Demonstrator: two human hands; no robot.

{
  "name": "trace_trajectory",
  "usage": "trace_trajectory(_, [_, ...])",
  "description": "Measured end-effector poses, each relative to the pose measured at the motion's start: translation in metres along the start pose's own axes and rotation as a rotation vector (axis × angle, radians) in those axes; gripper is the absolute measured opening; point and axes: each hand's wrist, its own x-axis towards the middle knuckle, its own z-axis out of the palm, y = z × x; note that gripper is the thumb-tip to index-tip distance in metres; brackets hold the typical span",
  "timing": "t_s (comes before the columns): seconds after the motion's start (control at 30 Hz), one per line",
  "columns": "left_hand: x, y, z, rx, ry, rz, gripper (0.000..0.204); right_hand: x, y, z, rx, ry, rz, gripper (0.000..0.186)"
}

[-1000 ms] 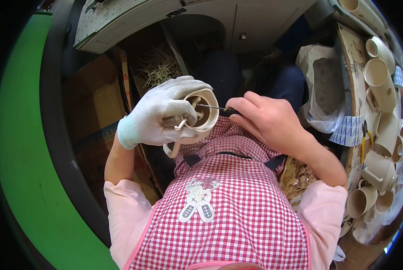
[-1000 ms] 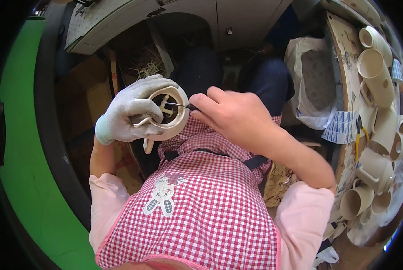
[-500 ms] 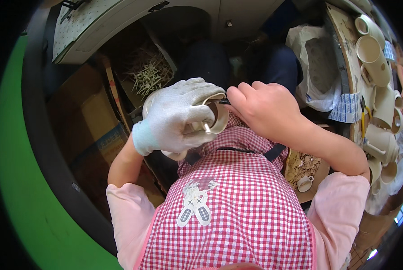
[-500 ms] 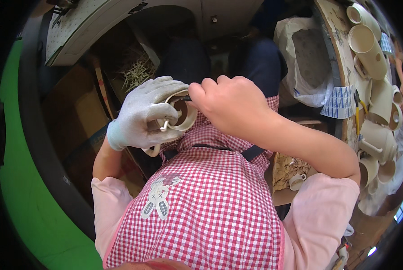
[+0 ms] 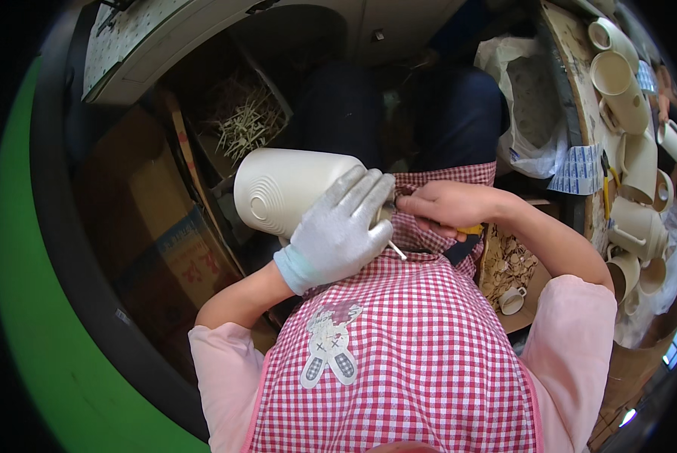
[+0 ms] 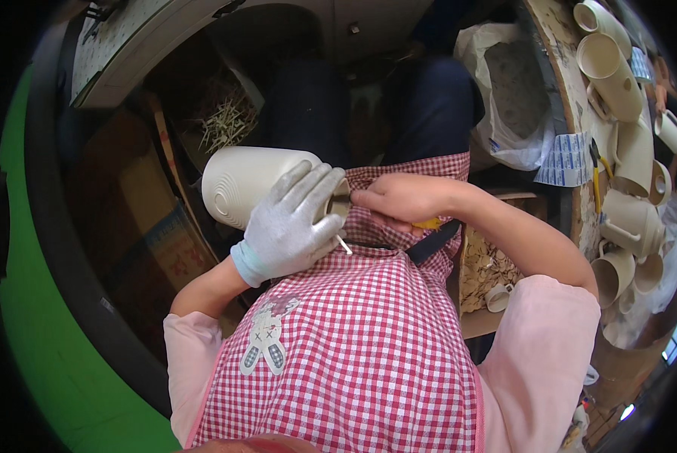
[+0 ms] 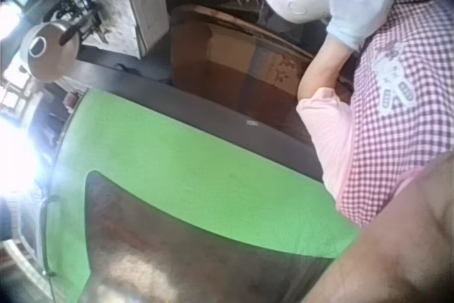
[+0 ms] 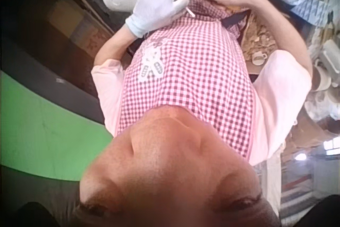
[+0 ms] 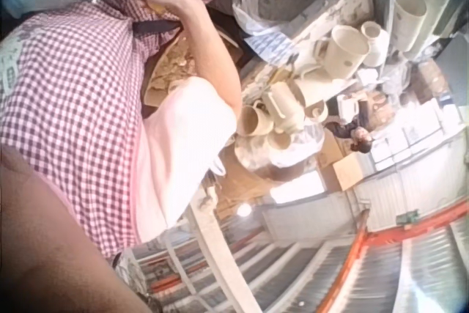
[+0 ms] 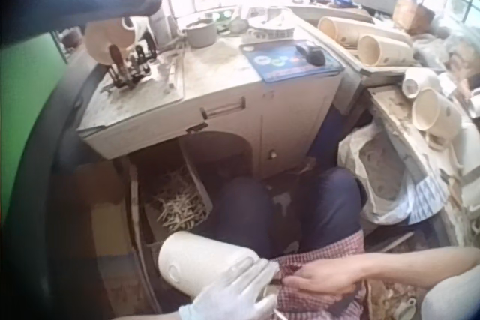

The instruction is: The person repeatedly picks up beige ceramic pitchers, uses a small tool to scrape the interior rim, and rubs the exterior with a sanding pad. They handle each pitcher one at a time, rotate it to access different sides, and place it back on the workbench.

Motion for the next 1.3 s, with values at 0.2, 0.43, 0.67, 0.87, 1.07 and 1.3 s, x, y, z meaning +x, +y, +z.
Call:
trace_trajectory(0.2, [-0.01, 0.009, 0.011, 0.022, 0.028, 0.044, 0.017, 0.035, 0.009, 0.011, 0.451, -0.414, 0.231, 0.044])
trace_trajectory(0.43, [-0.021, -0.008, -0.035, -0.025, -0.126, -0.134, 0.024, 0.033, -0.02, 0.024, 0.735, -0.468, 0.044, 0.044])
trace_trajectory(0.67, [-0.023, -0.07, -0.098, 0.113, 0.915, -0.539, 0.057, -0.103, 0.077, -0.112, -0.986, 1.466, -0.181, 0.022])
trace_trajectory(0.87, [-0.007, -0.099, -0.119, 0.617, 0.991, -0.706, 0.061, -0.214, 0.238, -0.194, -0.911, 1.847, 0.521, 0.039])
trace_trajectory(1.07, [-0.025, -0.116, -0.137, 0.481, 1.055, -0.629, 0.021, -0.198, 0.235, -0.188, -1.038, 1.938, 0.455, 0.035])
trace_trajectory(1.3, [-0.028, -0.057, -0.158, 0.38, 1.039, -0.676, 0.015, -0.122, 0.026, -0.186, -0.766, 1.804, -0.51, 0.014])
